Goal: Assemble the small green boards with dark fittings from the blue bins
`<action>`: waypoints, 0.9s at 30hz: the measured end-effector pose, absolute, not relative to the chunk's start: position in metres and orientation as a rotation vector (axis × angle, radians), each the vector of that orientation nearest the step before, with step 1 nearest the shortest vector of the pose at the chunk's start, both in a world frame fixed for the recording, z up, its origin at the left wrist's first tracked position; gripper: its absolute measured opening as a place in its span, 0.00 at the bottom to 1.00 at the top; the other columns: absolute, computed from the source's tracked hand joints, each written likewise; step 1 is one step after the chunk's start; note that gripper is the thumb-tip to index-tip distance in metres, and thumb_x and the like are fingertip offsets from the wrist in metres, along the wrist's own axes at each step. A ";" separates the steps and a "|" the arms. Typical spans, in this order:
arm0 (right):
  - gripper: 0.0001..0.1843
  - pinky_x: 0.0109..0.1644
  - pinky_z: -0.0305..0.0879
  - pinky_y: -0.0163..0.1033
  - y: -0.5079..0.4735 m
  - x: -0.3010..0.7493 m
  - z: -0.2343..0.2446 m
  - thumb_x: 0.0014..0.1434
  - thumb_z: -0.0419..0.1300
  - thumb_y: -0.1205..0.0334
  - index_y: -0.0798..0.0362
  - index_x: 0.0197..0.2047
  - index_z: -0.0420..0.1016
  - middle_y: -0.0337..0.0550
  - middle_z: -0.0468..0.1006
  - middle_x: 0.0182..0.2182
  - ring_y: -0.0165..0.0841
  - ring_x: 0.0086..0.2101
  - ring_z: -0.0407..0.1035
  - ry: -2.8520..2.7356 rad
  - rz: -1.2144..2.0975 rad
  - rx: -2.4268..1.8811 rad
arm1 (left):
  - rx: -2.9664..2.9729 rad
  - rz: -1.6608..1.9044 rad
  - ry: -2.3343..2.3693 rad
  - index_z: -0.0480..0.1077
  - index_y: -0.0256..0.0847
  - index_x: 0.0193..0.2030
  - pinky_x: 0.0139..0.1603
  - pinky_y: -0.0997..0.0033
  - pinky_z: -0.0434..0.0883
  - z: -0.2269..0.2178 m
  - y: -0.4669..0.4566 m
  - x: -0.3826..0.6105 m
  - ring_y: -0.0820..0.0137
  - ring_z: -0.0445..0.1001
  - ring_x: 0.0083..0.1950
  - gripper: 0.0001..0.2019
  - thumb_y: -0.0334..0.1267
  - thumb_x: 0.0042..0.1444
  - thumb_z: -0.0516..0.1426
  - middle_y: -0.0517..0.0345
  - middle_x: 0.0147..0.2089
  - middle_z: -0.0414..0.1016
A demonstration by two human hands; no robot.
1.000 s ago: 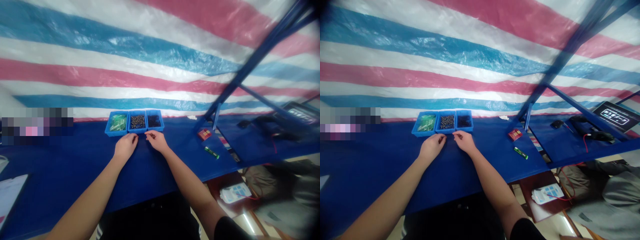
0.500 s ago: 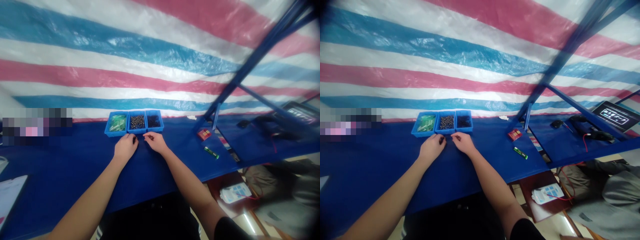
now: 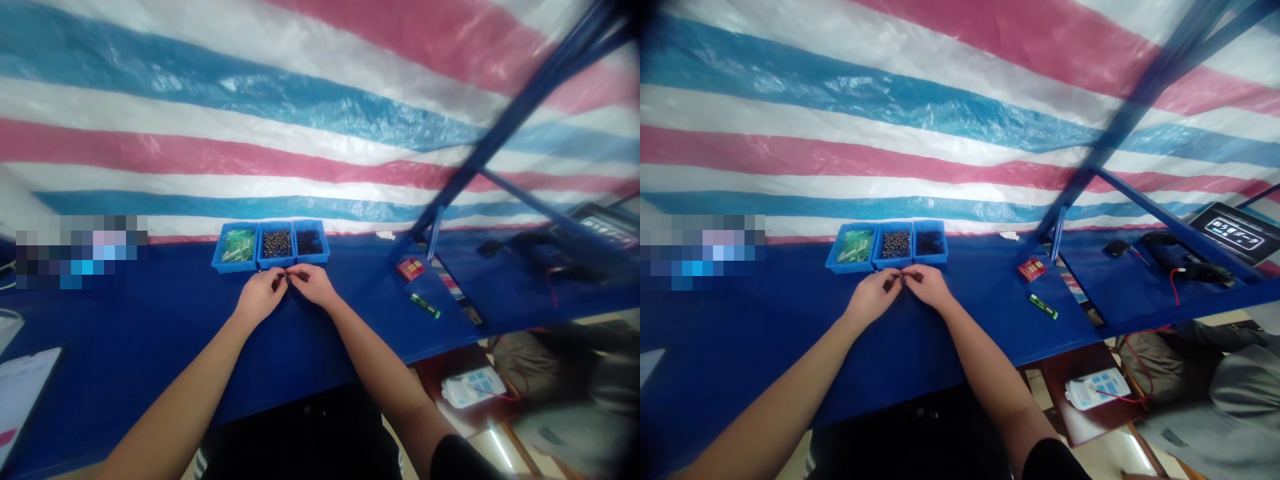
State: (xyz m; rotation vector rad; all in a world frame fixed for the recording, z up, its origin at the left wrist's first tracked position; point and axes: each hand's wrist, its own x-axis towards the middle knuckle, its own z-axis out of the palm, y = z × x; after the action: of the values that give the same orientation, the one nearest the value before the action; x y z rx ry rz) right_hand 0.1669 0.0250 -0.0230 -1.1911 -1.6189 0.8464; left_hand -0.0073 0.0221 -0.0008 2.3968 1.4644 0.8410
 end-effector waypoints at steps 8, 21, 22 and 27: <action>0.14 0.47 0.72 0.40 0.025 0.165 -0.021 0.56 0.62 0.57 0.52 0.45 0.79 0.44 0.82 0.39 0.33 0.38 0.76 -1.499 0.990 -1.071 | 2.166 1.007 1.427 0.72 0.42 0.44 0.35 0.72 0.69 0.000 0.019 -0.007 0.70 0.75 0.32 0.13 0.47 0.62 0.52 0.59 0.32 0.77; 0.17 0.46 0.74 0.41 0.024 0.166 -0.017 0.52 0.66 0.50 0.52 0.41 0.79 0.44 0.82 0.36 0.36 0.37 0.77 -1.385 1.080 -1.106 | 2.164 1.049 1.363 0.71 0.43 0.48 0.35 0.74 0.70 0.001 0.018 -0.007 0.72 0.74 0.31 0.13 0.45 0.61 0.54 0.61 0.32 0.76; 0.17 0.45 0.74 0.41 0.023 0.166 -0.017 0.52 0.66 0.49 0.52 0.40 0.79 0.44 0.82 0.36 0.35 0.36 0.77 -1.390 1.072 -1.114 | 2.164 1.056 1.363 0.71 0.43 0.48 0.35 0.74 0.70 0.000 0.018 -0.007 0.72 0.74 0.31 0.13 0.46 0.61 0.53 0.61 0.31 0.76; 0.18 0.44 0.73 0.40 0.022 0.166 -0.014 0.51 0.67 0.49 0.52 0.40 0.79 0.44 0.82 0.35 0.34 0.35 0.76 -1.389 1.068 -1.121 | 2.166 1.062 1.334 0.72 0.44 0.45 0.41 0.72 0.71 -0.001 0.019 -0.008 0.70 0.76 0.37 0.12 0.46 0.63 0.52 0.58 0.40 0.78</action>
State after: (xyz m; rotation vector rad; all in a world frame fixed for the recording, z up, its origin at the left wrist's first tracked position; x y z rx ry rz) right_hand 0.1656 0.0224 -0.0139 -1.1211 -1.3892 1.0680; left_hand -0.0076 0.0193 -0.0012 2.1656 1.3335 1.0620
